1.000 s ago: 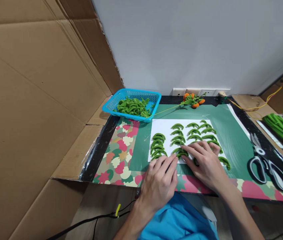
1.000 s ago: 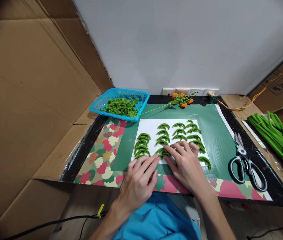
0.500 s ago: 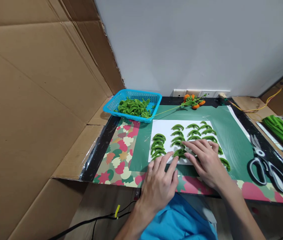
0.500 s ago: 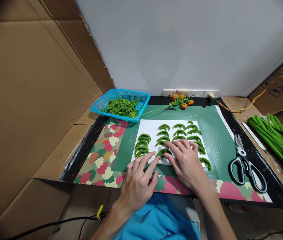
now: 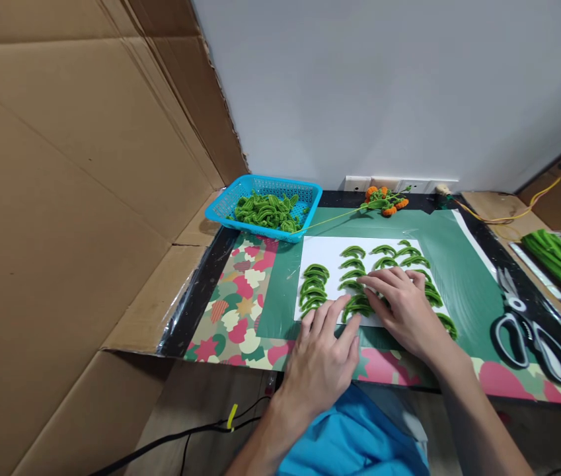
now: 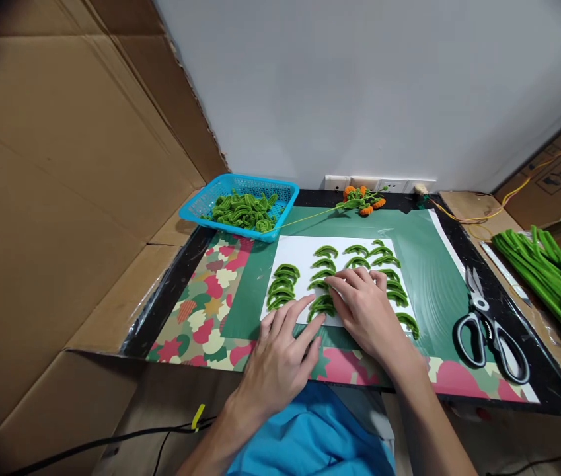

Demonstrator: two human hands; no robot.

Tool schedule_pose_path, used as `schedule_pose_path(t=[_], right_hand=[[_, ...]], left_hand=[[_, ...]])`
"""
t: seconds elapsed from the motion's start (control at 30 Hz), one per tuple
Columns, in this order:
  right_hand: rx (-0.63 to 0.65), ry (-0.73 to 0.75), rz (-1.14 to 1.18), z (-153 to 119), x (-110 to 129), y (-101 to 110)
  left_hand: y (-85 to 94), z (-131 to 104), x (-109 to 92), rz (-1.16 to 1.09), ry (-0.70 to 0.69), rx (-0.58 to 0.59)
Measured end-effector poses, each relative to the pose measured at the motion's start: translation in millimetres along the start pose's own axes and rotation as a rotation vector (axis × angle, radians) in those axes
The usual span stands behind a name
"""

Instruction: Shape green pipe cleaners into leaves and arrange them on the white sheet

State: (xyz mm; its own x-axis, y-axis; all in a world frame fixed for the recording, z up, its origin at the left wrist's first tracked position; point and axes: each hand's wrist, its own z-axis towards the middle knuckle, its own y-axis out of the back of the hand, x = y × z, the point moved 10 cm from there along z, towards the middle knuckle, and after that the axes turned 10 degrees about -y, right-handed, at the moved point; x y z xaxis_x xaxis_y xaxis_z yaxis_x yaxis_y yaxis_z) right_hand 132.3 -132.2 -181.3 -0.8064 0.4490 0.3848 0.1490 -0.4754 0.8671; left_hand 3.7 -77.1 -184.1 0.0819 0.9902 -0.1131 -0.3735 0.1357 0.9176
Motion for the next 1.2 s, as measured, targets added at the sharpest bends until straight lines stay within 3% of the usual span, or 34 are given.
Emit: schedule_pose_path(t=[0.37, 0.83, 1.03, 1.2], right_hand=[[0.109, 0.042, -0.009, 15.3, -5.3, -9.3], [0.179, 0.011, 0.007, 1.1, -2.3, -8.6], [0.065, 0.022, 0.025, 26.0, -18.2, 7.1], [0.140, 0.043, -0.013, 46.1, -23.0, -3.8]], left_hand=[[-5.1, -1.4, -7.1, 0.069, -0.051, 0.052], [-6.5, -3.1, -6.9, 0.064, -0.027, 0.049], [-4.0, -3.6, -8.0, 0.048, -0.033, 0.039], [-1.9, -5.5, -10.4, 0.038, -0.055, 0.015]])
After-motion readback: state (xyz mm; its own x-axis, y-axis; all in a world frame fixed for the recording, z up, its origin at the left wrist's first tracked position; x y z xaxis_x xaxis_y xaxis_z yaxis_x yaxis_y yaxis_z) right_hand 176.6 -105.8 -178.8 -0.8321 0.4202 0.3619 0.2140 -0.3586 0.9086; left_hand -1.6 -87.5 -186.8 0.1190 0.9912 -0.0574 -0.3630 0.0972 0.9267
